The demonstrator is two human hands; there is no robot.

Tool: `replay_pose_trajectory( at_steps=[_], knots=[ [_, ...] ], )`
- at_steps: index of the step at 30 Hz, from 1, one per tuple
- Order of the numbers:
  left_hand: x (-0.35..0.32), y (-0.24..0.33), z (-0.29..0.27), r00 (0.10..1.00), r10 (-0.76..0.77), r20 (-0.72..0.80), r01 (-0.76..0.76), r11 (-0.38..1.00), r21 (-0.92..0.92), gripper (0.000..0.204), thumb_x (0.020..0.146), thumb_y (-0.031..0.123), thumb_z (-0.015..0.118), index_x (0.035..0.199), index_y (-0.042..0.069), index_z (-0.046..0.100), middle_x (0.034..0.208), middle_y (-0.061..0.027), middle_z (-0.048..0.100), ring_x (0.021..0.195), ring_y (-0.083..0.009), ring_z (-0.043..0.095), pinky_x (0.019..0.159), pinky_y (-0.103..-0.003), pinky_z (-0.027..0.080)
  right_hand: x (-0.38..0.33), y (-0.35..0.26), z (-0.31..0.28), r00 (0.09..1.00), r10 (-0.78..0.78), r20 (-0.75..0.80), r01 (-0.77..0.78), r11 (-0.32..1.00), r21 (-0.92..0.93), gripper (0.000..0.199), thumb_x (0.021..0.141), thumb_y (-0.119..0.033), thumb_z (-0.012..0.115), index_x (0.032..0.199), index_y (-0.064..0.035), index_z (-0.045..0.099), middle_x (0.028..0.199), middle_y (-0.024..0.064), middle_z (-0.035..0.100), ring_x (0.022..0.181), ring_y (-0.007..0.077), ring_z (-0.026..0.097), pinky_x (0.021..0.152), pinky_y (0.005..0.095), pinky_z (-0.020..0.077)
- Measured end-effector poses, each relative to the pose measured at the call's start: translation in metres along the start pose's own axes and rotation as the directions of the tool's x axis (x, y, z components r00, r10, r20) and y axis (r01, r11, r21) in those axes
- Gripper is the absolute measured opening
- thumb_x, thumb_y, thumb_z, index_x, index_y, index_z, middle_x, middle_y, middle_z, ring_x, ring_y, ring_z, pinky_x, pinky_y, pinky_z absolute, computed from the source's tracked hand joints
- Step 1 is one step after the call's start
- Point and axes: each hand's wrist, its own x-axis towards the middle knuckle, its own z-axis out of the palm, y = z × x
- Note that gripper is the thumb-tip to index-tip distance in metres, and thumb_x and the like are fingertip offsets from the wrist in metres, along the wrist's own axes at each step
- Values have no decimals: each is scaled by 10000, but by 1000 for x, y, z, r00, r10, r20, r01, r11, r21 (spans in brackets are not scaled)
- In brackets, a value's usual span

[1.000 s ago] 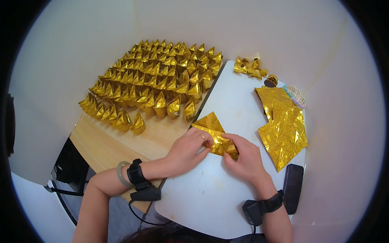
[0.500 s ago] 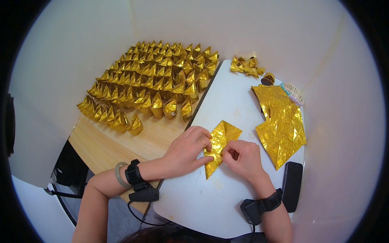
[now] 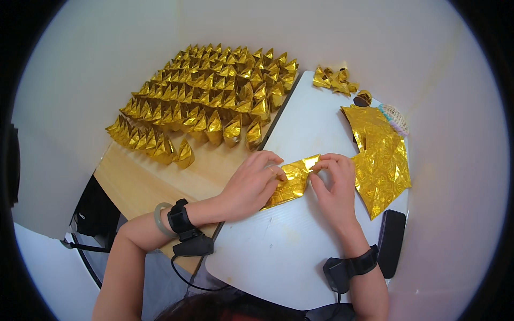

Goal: Folding gold foil paper into small pyramid-shaped decorative objects.

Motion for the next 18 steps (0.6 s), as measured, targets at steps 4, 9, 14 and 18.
replay_pose_trajectory(
  at_steps=[4, 9, 14, 18],
  knots=[
    [1, 2, 1, 1000, 1, 19, -2, 1000, 18, 162, 851, 1, 493, 992, 26, 568, 1194, -166, 481, 1194, -358, 412, 1002, -437, 343, -2, -1, 0, 994, -110, -1, 110, 990, -91, 140, 794, -51, 626, 933, -68, 611, 1131, 116, 540, 1123, 283, 458, 991, 379, 341],
    [-2, -5, 1, 998, 18, 67, -23, 998, 63, 214, 829, -41, 493, 1001, 45, 586, 1217, -153, 472, 1221, -346, 400, 1018, -428, 329, 2, 2, 8, 995, -36, -97, 53, 983, 178, 152, 925, -132, 511, 968, -20, 605, 999, 130, 559, 928, 255, 527, 866, 337, 408],
    [1, -2, 1, 997, 19, 76, -22, 999, 40, 233, 820, -55, 494, 1000, 53, 594, 1223, -152, 473, 1223, -346, 400, 1019, -423, 329, 1, -2, -5, 958, 162, -238, -153, 987, 54, 245, 987, -176, 429, 964, 0, 598, 876, 96, 548, 800, 199, 529, 743, 306, 413],
    [2, -3, 0, 994, 46, 103, -52, 997, 51, 242, 834, -26, 509, 1047, 66, 578, 1249, -146, 457, 1243, -346, 380, 1029, -432, 309, 0, -8, -11, 953, 297, -59, -283, 943, 175, 275, 1015, -203, 404, 983, -11, 598, 755, 36, 533, 665, 96, 511, 620, 241, 409]
  ],
)
